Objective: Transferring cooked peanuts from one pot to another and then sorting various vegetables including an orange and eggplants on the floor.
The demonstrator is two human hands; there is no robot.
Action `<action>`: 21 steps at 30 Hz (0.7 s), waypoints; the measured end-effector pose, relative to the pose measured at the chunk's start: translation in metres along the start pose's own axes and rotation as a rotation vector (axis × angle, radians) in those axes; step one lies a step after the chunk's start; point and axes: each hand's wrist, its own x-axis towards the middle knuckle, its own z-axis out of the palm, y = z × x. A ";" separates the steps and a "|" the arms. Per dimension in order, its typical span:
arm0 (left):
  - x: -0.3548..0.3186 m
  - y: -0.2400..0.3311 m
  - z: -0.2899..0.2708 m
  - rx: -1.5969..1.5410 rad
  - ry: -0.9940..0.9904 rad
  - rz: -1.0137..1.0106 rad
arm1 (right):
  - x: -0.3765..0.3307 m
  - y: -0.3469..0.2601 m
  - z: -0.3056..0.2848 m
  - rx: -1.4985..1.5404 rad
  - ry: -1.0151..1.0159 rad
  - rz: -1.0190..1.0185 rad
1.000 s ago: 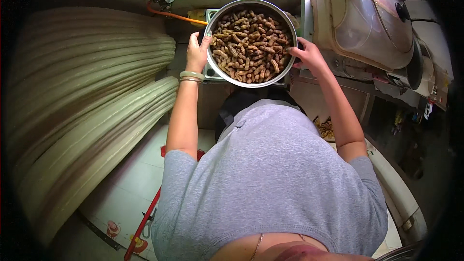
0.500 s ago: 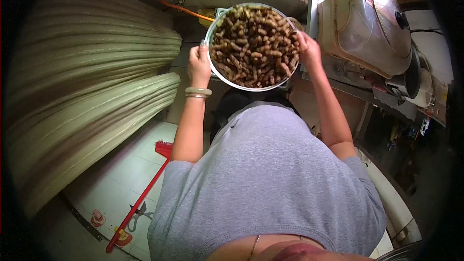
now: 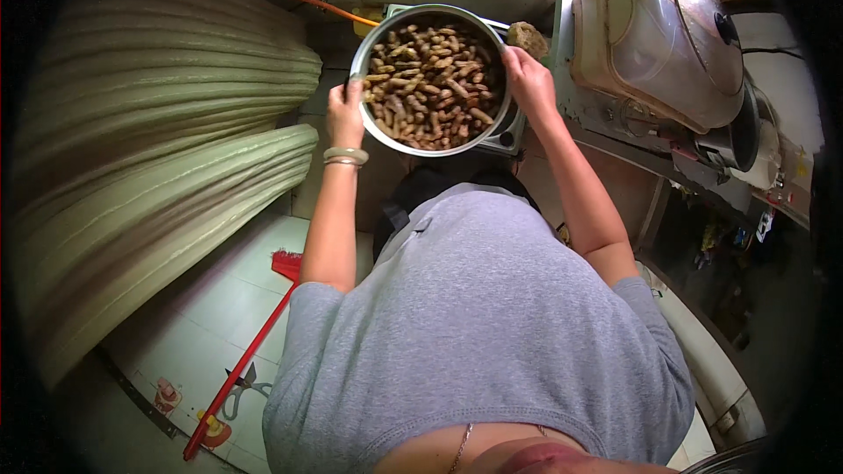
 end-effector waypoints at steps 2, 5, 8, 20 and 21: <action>0.005 -0.001 -0.015 -0.012 -0.009 -0.058 | 0.002 -0.007 0.005 0.027 -0.033 -0.031; -0.014 0.046 0.005 0.078 0.021 0.070 | 0.018 0.027 -0.002 0.287 0.056 0.001; -0.003 0.018 -0.002 0.082 0.037 0.071 | 0.012 0.013 0.002 0.144 0.067 -0.049; 0.014 0.044 -0.033 -0.385 -0.116 -0.066 | 0.011 -0.029 -0.014 0.070 -0.030 -0.159; 0.016 0.055 -0.037 -0.360 -0.102 -0.046 | 0.021 -0.028 -0.014 0.053 -0.042 -0.218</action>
